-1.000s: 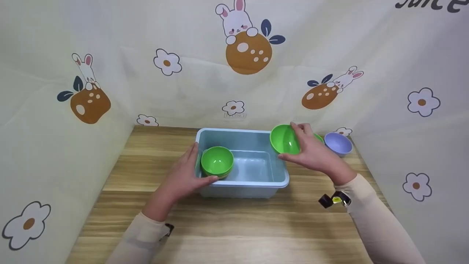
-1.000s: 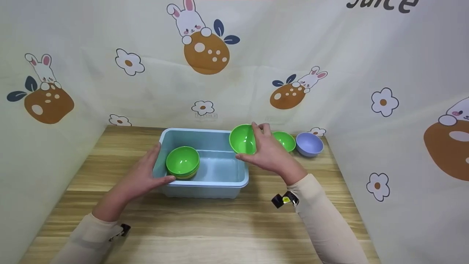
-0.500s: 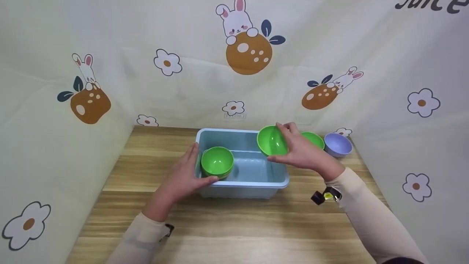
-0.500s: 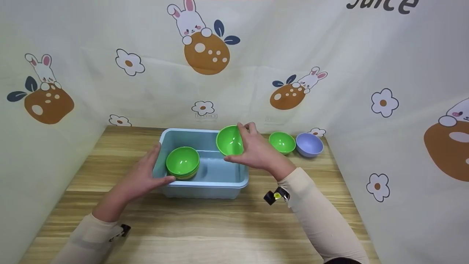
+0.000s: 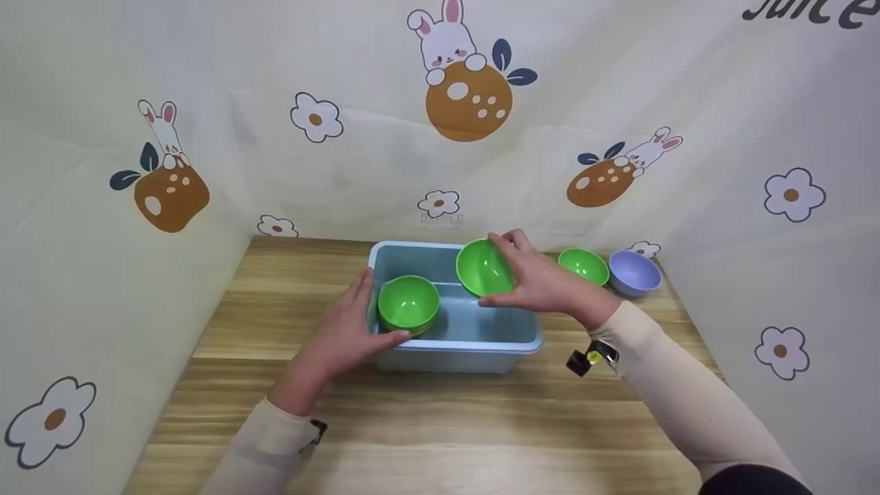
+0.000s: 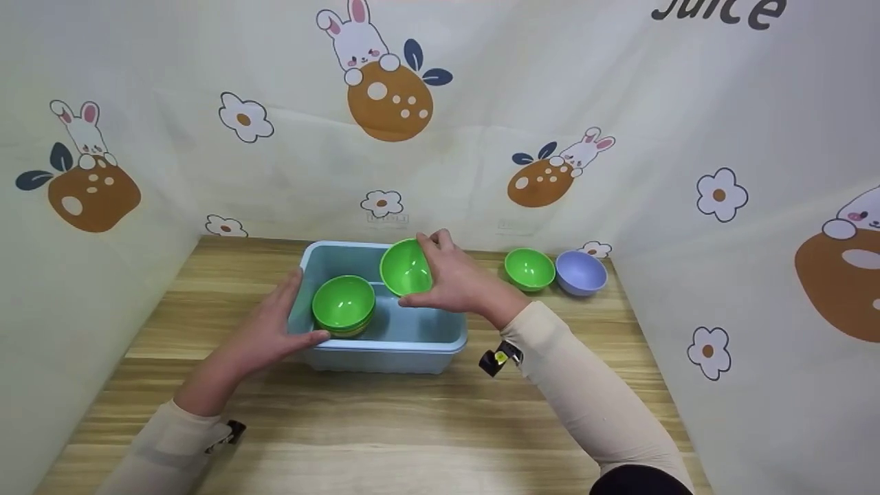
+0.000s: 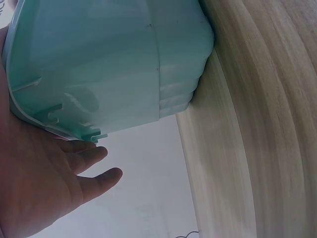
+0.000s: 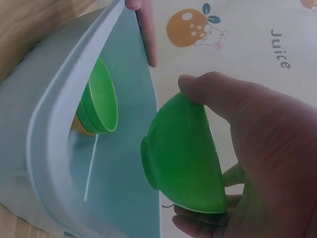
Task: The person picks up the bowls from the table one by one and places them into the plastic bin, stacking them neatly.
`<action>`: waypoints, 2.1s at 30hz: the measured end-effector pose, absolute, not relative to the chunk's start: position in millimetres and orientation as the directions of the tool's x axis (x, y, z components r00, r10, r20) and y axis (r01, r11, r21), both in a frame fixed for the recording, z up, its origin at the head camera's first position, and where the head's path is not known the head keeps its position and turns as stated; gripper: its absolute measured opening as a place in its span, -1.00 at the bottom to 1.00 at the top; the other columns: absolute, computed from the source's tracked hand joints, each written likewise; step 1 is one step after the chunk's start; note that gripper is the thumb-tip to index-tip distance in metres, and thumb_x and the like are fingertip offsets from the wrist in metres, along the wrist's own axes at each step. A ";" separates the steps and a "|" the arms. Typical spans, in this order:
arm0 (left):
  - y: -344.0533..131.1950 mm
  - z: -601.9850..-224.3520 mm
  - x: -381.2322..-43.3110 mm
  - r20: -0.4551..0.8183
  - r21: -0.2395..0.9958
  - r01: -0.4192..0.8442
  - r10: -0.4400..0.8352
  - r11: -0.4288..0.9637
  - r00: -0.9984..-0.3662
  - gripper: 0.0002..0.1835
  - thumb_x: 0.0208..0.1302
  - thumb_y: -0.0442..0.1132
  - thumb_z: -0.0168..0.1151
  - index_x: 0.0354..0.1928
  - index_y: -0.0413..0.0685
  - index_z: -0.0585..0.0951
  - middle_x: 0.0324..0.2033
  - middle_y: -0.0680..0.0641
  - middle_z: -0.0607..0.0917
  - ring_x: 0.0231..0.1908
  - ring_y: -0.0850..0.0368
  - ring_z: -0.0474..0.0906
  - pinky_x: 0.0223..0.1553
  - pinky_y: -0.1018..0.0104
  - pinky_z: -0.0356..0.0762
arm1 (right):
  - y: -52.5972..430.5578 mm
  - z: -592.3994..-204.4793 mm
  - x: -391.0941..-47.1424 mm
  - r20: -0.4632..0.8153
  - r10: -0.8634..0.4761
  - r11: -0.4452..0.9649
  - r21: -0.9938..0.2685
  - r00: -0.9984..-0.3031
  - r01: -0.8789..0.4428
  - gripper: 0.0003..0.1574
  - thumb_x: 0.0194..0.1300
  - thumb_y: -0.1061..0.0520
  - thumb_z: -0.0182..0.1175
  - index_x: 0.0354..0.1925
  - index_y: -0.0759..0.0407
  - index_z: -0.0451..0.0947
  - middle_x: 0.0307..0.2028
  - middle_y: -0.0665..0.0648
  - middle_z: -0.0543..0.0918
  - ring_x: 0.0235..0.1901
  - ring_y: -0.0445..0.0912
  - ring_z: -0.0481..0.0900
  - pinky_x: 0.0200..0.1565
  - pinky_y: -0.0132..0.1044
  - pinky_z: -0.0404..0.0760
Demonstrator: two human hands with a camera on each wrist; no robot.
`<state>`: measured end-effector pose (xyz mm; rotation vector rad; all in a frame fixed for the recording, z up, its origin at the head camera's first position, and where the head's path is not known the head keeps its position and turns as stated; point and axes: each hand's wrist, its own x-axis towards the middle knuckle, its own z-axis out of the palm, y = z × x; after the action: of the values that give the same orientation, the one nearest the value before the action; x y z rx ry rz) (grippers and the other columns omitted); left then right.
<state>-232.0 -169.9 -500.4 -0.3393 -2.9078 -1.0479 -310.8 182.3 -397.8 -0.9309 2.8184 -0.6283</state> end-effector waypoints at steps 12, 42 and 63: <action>-170.6 -499.8 -232.1 0.093 0.630 0.205 0.190 0.749 -0.977 0.47 0.20 0.48 0.53 0.82 -0.11 -0.13 0.76 -0.30 -0.02 0.70 -0.40 -0.01 0.60 -0.44 0.10 | 160.5 -395.4 -324.2 -0.061 -0.662 0.687 -0.446 -0.747 -0.573 0.56 0.17 -0.39 0.63 0.79 0.13 0.02 0.46 0.26 0.29 0.17 0.12 0.59 0.18 -0.04 0.74; -171.5 -500.1 -233.7 0.088 0.607 0.210 0.198 0.766 -0.976 0.57 0.09 0.70 0.39 0.82 -0.10 -0.14 0.77 -0.26 -0.01 0.69 -0.37 0.04 0.58 -0.41 0.19 | 104.7 -417.7 -353.9 -0.033 -0.820 0.554 -0.294 -0.571 -0.779 0.48 0.23 -0.51 0.50 0.77 0.09 0.07 0.41 0.19 0.32 0.09 0.01 0.63 0.18 -0.13 0.72; -170.8 -500.5 -233.5 0.105 0.605 0.222 0.200 0.764 -0.974 0.53 0.13 0.67 0.39 0.81 -0.12 -0.09 0.76 -0.28 0.02 0.67 -0.43 0.09 0.56 -0.46 0.20 | 92.0 -432.9 -369.6 0.043 -0.877 0.474 -0.098 -0.479 -0.875 0.40 0.32 -0.67 0.26 0.73 0.12 0.16 0.29 0.17 0.40 -0.07 -0.04 0.60 0.03 -0.14 0.74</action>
<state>-233.5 -170.8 -500.5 -0.3496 -2.9184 -1.0079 -369.6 92.0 -432.9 -1.5965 2.6856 -0.1660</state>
